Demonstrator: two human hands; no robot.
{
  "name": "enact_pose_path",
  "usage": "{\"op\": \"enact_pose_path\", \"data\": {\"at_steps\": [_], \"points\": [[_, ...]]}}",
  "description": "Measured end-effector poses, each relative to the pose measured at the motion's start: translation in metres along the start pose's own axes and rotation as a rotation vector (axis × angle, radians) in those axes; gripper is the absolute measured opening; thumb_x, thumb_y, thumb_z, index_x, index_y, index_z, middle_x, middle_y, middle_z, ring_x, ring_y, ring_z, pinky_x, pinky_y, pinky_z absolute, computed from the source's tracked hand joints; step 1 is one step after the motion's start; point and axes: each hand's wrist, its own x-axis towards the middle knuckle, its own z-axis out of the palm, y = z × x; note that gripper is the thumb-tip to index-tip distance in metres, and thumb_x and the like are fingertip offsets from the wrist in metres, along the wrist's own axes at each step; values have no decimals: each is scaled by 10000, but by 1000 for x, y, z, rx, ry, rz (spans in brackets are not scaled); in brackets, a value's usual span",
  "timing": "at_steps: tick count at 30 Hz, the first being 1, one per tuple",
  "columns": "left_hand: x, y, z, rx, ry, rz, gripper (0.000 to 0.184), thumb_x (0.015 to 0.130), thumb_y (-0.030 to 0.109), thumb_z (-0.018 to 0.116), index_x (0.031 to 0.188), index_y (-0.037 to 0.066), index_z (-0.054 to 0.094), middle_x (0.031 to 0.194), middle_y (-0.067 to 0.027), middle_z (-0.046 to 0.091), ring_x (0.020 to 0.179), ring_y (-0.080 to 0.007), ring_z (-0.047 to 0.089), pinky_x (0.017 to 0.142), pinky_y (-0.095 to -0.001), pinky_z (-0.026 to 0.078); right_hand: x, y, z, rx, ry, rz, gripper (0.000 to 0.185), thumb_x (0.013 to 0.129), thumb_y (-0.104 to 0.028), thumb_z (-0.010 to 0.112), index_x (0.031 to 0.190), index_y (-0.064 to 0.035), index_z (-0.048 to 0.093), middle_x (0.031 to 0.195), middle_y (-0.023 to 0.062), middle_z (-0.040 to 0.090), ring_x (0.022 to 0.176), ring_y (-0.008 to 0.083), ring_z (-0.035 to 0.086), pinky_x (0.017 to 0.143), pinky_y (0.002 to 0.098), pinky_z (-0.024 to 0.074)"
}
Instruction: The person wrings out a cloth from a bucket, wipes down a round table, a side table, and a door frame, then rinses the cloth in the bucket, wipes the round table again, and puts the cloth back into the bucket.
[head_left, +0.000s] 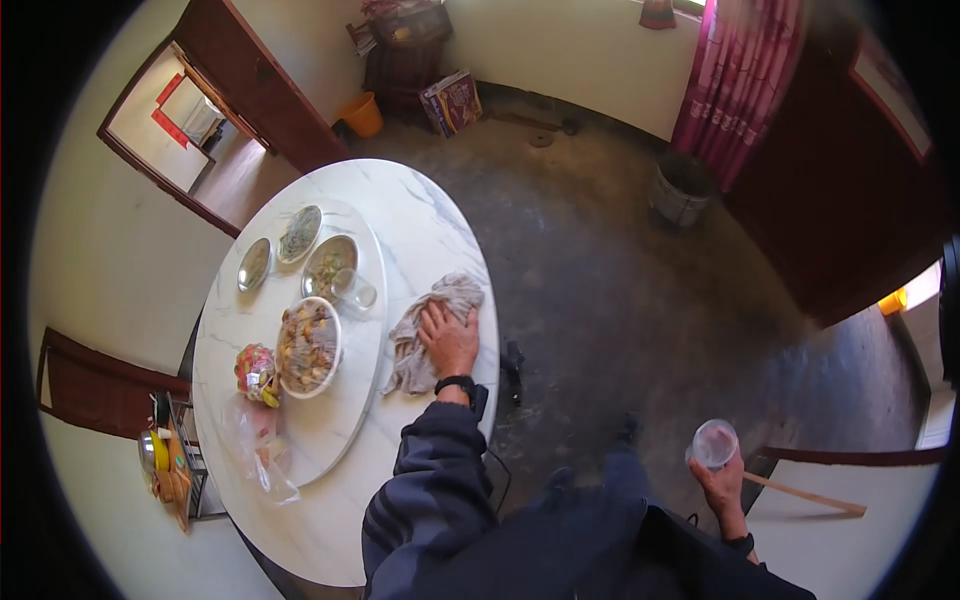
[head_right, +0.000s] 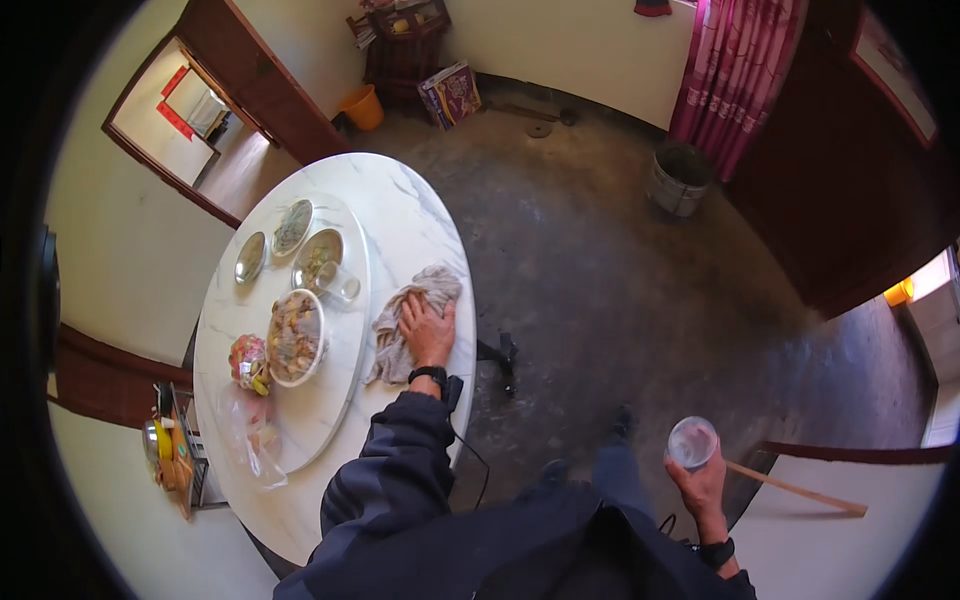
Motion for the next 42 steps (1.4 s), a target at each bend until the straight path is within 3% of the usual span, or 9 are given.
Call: {"op": "enact_pose_path", "data": {"at_steps": [9, 12, 20, 24, 31, 33, 37, 38, 42], "points": [[-112, -14, -36, -10, -125, -106, 781, 914, 479, 548, 1438, -68, 360, 1511, -224, 358, 1409, -386, 296, 1156, -509, 198, 232, -22, -45, 17, -94, -22, 676, 716, -254, 845, 1272, -27, 536, 1167, 99, 636, 1094, 199, 598, 959, 338, 464], [-71, 9, -26, -116, -18, -181, 796, 905, 465, 580, 1444, -70, 344, 1473, -274, 378, 1378, -424, 327, 1145, -513, 223, 310, -43, -30, -195, -88, -38, 680, 714, -254, 851, 1276, -32, 540, 1178, 97, 634, 1106, 180, 593, 965, 331, 464], [163, 62, 45, 95, 7, -253, 684, 937, 466, 563, 1379, -47, 465, 1460, -263, 409, 1354, -399, 382, 1122, -471, 293, 527, -77, 16, -145, 86, -165, 709, 701, -281, 863, 1281, -32, 540, 1183, 89, 619, 1079, 179, 601, 947, 329, 469], [238, 85, 59, 89, 24, -338, 624, 936, 424, 582, 1314, -69, 517, 1412, -268, 466, 1307, -412, 436, 1102, -442, 335, 629, -69, 4, 72, 127, -147, 777, 739, -211, 847, 1375, -31, 440, 1219, 90, 599, 1104, 184, 592, 967, 336, 480], [256, 64, 96, 17, 107, -435, 575, 947, 277, 589, 1357, -100, 444, 1377, -281, 496, 1294, -401, 461, 1103, -408, 342, 857, -12, -2, -59, 213, -110, 785, 758, -202, 832, 1405, -47, 415, 1264, 126, 604, 1152, 220, 594, 973, 353, 483], [264, 89, 89, -8, 100, -516, 547, 959, 260, 564, 1360, -93, 444, 1377, -276, 500, 1296, -392, 463, 1101, -399, 345, 931, -9, 2, -317, 222, -143, 875, 730, -252, 844, 1441, -40, 379, 1333, 161, 560, 1235, 260, 544, 1060, 374, 401], [269, 96, 103, 45, 96, -655, 581, 981, 303, 530, 1386, -96, 410, 1410, -286, 460, 1323, -396, 437, 1114, -408, 332, 1012, 34, -19, -641, 92, 88, 1007, 757, -460, 788, 1489, 8, 280, 1460, 286, 408, 1368, 354, 411, 1109, 395, 341], [266, 92, 104, -44, 76, -778, 597, 985, 320, 527, 1391, -100, 403, 1421, -290, 448, 1334, -398, 425, 1125, -402, 317, 1012, 48, -23, -727, 27, 36, 972, 765, -455, 780, 1478, 11, 312, 1454, 276, 423, 1358, 362, 422, 1099, 395, 357], [266, 99, 116, 67, 124, -906, 649, 988, 369, 514, 1406, -108, 378, 1441, -294, 423, 1368, -390, 383, 1150, -393, 278, 1004, 58, -19, -834, -372, 298, 799, 800, -366, 764, 1411, 28, 433, 1369, 248, 528, 1291, 332, 510, 1050, 401, 420]]}}
